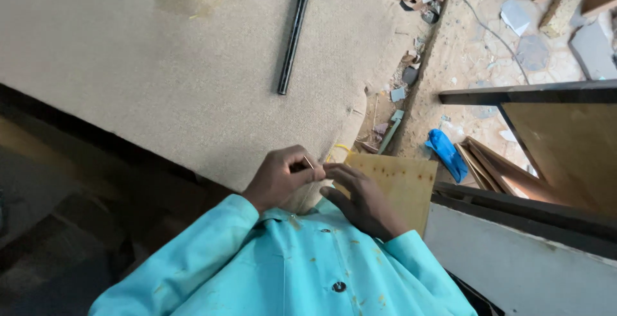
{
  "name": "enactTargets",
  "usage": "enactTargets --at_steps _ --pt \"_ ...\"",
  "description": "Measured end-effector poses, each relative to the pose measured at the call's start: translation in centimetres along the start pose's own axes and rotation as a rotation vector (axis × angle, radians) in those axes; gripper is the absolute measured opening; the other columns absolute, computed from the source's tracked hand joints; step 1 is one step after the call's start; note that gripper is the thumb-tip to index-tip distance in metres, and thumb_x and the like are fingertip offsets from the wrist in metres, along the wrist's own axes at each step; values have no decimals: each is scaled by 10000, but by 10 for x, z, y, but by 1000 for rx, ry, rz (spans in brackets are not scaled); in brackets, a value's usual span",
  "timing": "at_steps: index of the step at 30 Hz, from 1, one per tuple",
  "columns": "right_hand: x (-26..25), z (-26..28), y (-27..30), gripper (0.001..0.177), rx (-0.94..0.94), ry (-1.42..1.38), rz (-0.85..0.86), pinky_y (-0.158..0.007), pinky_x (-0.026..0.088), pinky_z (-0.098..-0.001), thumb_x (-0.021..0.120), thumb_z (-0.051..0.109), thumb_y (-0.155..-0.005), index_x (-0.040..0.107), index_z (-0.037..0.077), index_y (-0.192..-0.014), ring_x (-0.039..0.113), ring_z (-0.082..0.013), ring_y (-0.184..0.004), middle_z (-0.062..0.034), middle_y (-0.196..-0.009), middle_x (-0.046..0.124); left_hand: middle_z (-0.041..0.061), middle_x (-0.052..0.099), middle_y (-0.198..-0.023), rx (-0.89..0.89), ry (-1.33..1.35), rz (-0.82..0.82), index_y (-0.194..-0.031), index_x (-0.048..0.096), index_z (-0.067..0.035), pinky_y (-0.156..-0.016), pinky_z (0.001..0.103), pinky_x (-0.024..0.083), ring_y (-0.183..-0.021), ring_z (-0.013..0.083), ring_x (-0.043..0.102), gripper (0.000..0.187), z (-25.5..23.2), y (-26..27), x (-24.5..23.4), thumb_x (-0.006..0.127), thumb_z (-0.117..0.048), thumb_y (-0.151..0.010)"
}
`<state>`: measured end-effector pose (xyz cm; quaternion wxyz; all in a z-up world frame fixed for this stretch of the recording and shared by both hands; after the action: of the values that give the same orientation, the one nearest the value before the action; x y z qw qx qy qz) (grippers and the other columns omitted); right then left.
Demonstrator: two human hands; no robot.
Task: Securing fabric to a wooden furniture frame using a hammer and tensioning it with string
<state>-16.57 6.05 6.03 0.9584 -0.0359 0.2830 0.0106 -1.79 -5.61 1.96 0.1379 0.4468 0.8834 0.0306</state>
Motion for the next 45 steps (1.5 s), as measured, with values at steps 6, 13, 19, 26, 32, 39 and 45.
enactTargets --at_steps 6,13,19,26,32,39,45 --pt "-63 5 -9 290 335 -500 -464 -769 581 -298 677 270 -1318 812 15 -1287 705 -139 -820 -31 -850 667 118 860 -1240 90 346 30 -1346 850 -142 -1179 509 629 -1298 275 781 388 -34 -43 35 879 -489 -1174" --pt "-271 54 22 330 140 -160 -964 -648 307 -285 675 494 -1421 668 169 -1364 454 -105 -677 18 -860 509 -30 595 -826 214 44 178 -879 646 -181 -772 377 440 -823 134 531 522 -20 -55 53 781 -601 -1157" --pt "-350 -112 119 300 461 303 -831 -483 261 -249 432 244 -1573 651 156 -1759 420 -58 -676 17 -962 539 -32 418 -727 -179 1013 -273 -798 522 -194 -1124 537 772 -729 165 748 482 58 -44 -12 859 -347 -1108" --pt "-127 -137 41 277 654 288 -443 -847 585 -485 775 339 -1270 799 274 -1538 813 -339 -887 -59 -898 832 -57 436 -623 -429 693 -116 -809 516 -159 -810 442 776 -562 81 605 370 92 31 24 774 27 -998" --pt "-38 -123 -14 105 640 92 -329 -777 674 -335 818 339 -1124 866 314 -1214 902 -188 -737 12 -769 875 -29 474 -612 -470 581 -166 -743 541 -142 -641 249 560 -589 123 666 331 90 36 21 790 15 -894" --pt "-28 -109 -35 157 611 119 -187 -976 695 -418 762 384 -1135 857 291 -1219 944 -239 -1021 8 -882 955 52 580 -577 -532 608 -88 -721 579 -104 -590 248 566 -579 170 739 305 104 28 41 815 2 -883" --pt "-27 -111 -30 146 603 84 -186 -957 699 -394 756 327 -1172 851 248 -1250 957 -229 -973 -31 -902 964 22 593 -605 -558 539 -34 -720 595 -127 -583 254 625 -606 182 815 322 127 19 55 852 -39 -893"
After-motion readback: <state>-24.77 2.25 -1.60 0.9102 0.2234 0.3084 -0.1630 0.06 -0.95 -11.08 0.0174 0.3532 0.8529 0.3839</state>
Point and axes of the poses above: each hand's wrist, its own y-axis away from the middle knuckle, its own x-axis out of the palm, z = x × y, the point moved 8 cm from there along -y, towards the middle knuckle
